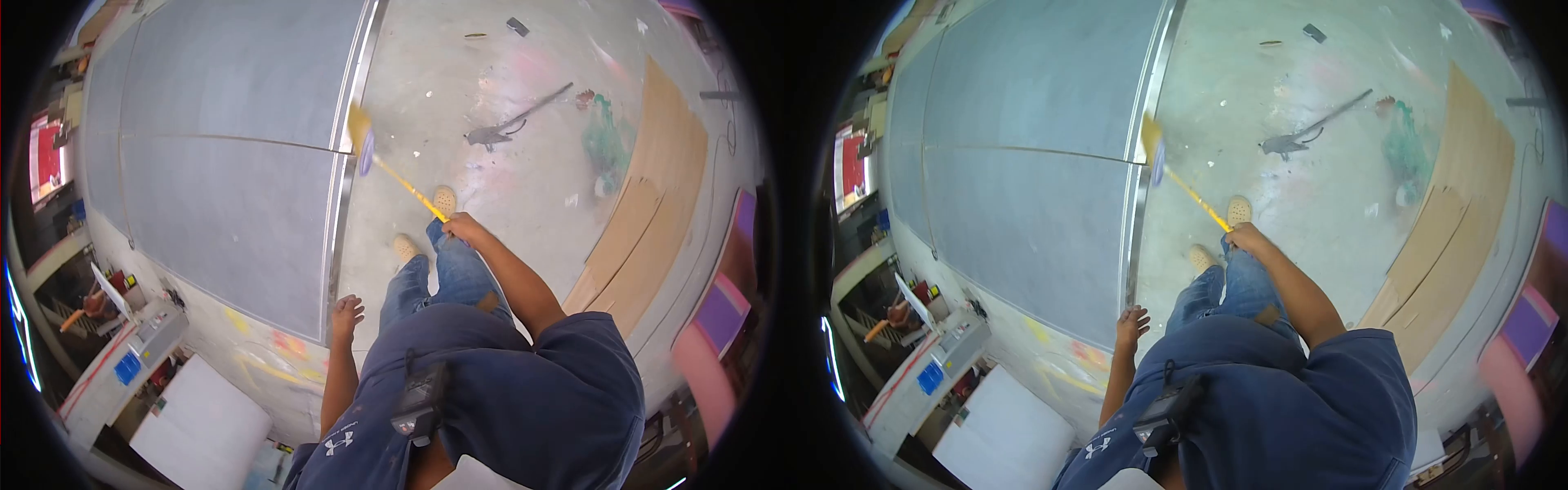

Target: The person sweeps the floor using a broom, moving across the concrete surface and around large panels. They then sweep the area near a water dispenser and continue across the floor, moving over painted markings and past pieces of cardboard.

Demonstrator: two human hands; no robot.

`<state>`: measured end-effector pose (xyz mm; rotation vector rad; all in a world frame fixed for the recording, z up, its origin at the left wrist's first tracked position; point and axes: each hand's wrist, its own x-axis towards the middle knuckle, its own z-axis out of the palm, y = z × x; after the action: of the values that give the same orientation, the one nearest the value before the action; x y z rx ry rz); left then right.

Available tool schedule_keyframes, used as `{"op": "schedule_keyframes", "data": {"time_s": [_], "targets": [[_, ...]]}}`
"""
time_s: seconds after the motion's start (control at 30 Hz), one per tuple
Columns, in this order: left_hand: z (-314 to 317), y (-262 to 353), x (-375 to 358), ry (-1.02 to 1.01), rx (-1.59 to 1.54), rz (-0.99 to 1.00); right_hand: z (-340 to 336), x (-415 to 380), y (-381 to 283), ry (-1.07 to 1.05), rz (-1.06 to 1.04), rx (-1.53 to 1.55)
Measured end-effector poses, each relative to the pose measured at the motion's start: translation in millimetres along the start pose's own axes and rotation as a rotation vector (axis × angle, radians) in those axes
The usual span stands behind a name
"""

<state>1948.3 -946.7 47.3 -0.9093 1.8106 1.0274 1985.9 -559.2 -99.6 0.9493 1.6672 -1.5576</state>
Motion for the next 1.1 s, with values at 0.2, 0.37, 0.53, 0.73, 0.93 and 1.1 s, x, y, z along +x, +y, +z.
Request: {"op": "schedule_keyframes", "data": {"time_s": [0.2, 0.37, 0.53, 0.73, 0.93, 1.1], "targets": [[-6.5, 32.0, -8.2, 0.029, 0.078, 0.025, -78.7, 92.1, 19.2, -0.128, -0.149, -0.630], [-3.6, 38.5, 0.3, -0.007, 0.104, 0.084, -238.1, 100.2, -15.3, 0.099, -0.062, -0.898], [12.3, 69.5, -0.5, -0.054, 0.204, 0.080, -275.7, 65.1, -25.6, 0.790, -0.185, -0.327], [42.6, 132.7, 25.3, -0.108, 0.345, 0.168, -206.6, -54.2, 51.7, 0.801, -0.226, 0.217], [88.5, 223.8, 40.1, -0.166, 0.551, 0.227, 2.7, -187.8, 163.4, 0.799, 0.152, 0.564], [152.1, 310.6, 57.1, -0.273, 0.820, 0.262, 156.5, -195.9, 223.4, 0.945, 0.525, 0.919]]}}
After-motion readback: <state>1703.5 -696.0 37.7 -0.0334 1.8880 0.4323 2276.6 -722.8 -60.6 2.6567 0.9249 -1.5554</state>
